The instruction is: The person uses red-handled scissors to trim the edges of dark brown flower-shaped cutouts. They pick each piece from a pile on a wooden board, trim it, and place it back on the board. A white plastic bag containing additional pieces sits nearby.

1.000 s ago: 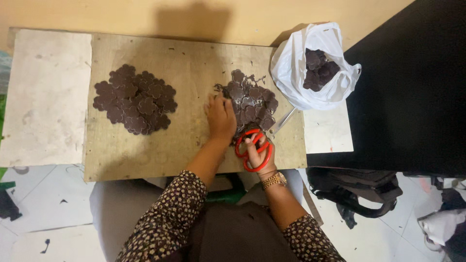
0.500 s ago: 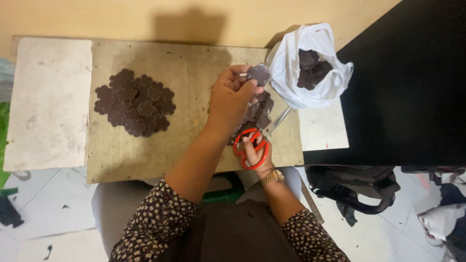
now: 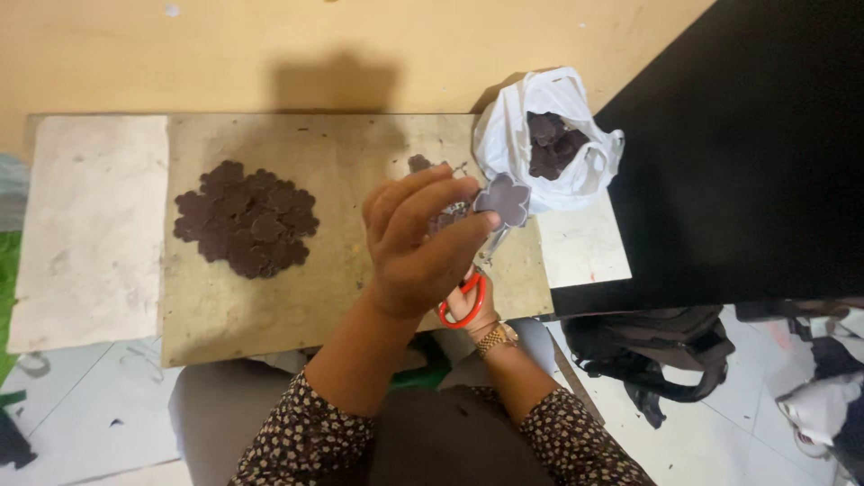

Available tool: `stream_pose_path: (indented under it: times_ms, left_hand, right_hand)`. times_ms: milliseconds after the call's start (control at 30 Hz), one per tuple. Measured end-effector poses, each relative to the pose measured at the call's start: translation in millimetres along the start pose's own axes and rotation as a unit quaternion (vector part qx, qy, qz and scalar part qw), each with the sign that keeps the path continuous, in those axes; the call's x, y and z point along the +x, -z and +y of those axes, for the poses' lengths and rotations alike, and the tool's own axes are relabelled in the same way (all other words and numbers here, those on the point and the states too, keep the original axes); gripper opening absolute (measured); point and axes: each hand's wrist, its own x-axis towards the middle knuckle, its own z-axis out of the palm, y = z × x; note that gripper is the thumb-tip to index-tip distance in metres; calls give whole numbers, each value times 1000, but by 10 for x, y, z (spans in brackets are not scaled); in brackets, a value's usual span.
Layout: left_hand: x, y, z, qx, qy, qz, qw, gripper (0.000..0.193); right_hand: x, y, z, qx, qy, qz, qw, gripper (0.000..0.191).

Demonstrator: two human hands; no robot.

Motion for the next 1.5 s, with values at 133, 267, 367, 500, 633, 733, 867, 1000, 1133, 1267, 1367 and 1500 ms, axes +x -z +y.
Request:
stream_pose_path:
  times_ms: [133, 267, 367, 500, 633, 733, 867, 1000, 1133, 1267, 1367, 1500]
  left_hand:
    - [-69, 126, -25, -47, 14, 2, 999, 22]
    - [-186, 94, 38, -264, 287, -31, 920, 16]
    - [-260, 46, 38, -413, 484, -1, 771, 15]
    - [-302, 94, -97, -456, 541, -26, 706, 21]
    - [-353, 163, -96, -471, 547, -25, 692, 21]
    - [-397, 161, -72, -462, 536, -21, 706, 21]
    - [-443, 152, -28, -473, 521, 12, 711, 17]
    - [-391, 171, -41, -452, 521, 8, 724, 18]
    - [-326, 241, -59, -480, 507, 28, 715, 21]
    - [-305, 270, -56, -457, 539, 21, 707, 17]
    - [-284, 266, -64, -468, 513, 25, 719, 14]
    - [-261, 277, -48, -471, 587, 4, 659, 13]
  right_hand:
    - [-15, -89, -58, 14, 58, 6, 998, 35]
    - [-24, -130, -90, 13, 6, 21, 1000, 22]
    - [-50, -166, -141, 27, 1, 26, 999, 19]
    - [-63, -201, -260, 4, -11, 37, 999, 18]
    - [-98, -268, -353, 22, -41, 63, 997, 20]
    - [-191, -309, -365, 89, -151, 90, 980, 20]
    - [-205, -276, -351, -15, -9, 99, 995, 18]
    - [-197, -107, -385, 19, 3, 122, 992, 23]
    - [-257, 24, -514, 213, -30, 64, 974, 27]
    - [-328, 87, -670, 250, 26, -32, 967, 29]
    - [-372, 103, -760, 231, 29, -102, 967, 30]
    - [-406, 69, -830, 231, -58, -130, 962, 35]
